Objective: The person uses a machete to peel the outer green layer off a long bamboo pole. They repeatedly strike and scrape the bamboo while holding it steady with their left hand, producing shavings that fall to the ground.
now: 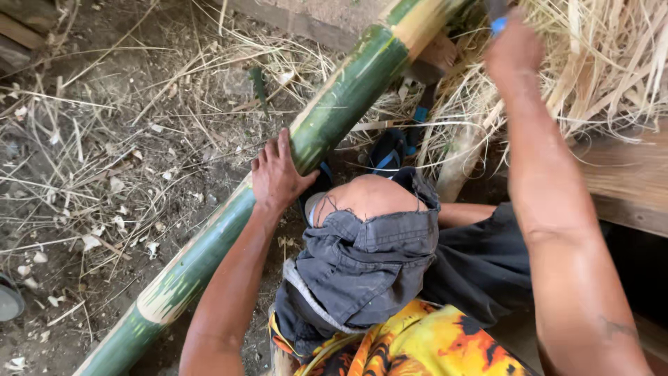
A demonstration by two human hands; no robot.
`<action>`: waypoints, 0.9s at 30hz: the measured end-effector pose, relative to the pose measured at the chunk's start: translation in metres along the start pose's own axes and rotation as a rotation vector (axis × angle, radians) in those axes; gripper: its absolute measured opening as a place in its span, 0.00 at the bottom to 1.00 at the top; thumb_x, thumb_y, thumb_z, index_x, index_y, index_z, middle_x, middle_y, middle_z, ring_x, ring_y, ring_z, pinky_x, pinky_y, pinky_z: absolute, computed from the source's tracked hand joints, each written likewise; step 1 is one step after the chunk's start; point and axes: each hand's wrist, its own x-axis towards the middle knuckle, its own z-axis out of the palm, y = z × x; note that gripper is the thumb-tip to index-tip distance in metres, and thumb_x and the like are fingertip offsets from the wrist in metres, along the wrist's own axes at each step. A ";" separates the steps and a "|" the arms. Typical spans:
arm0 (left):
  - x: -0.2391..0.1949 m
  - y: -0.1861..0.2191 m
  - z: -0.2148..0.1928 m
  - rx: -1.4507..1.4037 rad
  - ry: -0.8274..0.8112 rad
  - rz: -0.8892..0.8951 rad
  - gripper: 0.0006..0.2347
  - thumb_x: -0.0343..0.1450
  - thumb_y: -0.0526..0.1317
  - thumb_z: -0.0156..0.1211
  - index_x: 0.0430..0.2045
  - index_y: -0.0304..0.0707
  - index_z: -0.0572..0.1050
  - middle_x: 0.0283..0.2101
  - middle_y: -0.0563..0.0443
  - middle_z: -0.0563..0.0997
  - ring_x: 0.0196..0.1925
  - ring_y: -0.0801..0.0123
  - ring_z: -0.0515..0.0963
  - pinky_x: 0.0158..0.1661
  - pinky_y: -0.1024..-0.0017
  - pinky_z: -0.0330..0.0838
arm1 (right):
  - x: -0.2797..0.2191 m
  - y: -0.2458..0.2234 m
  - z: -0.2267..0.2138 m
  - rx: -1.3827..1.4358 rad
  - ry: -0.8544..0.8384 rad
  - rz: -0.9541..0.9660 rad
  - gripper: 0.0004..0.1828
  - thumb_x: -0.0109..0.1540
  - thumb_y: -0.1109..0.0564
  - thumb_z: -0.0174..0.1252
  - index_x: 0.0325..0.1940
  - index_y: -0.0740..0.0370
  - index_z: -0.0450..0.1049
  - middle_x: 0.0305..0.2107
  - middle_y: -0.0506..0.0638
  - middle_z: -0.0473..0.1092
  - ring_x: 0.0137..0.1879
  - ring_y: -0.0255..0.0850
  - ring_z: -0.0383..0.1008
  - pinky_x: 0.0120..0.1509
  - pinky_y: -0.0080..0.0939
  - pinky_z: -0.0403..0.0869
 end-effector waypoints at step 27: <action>0.021 -0.028 -0.013 0.007 -0.190 -0.093 0.53 0.54 0.66 0.72 0.70 0.35 0.53 0.57 0.29 0.71 0.55 0.40 0.77 0.52 0.50 0.75 | -0.166 -0.072 0.097 -0.656 -0.460 -0.940 0.10 0.66 0.61 0.49 0.50 0.68 0.61 0.29 0.64 0.73 0.30 0.56 0.78 0.28 0.60 0.78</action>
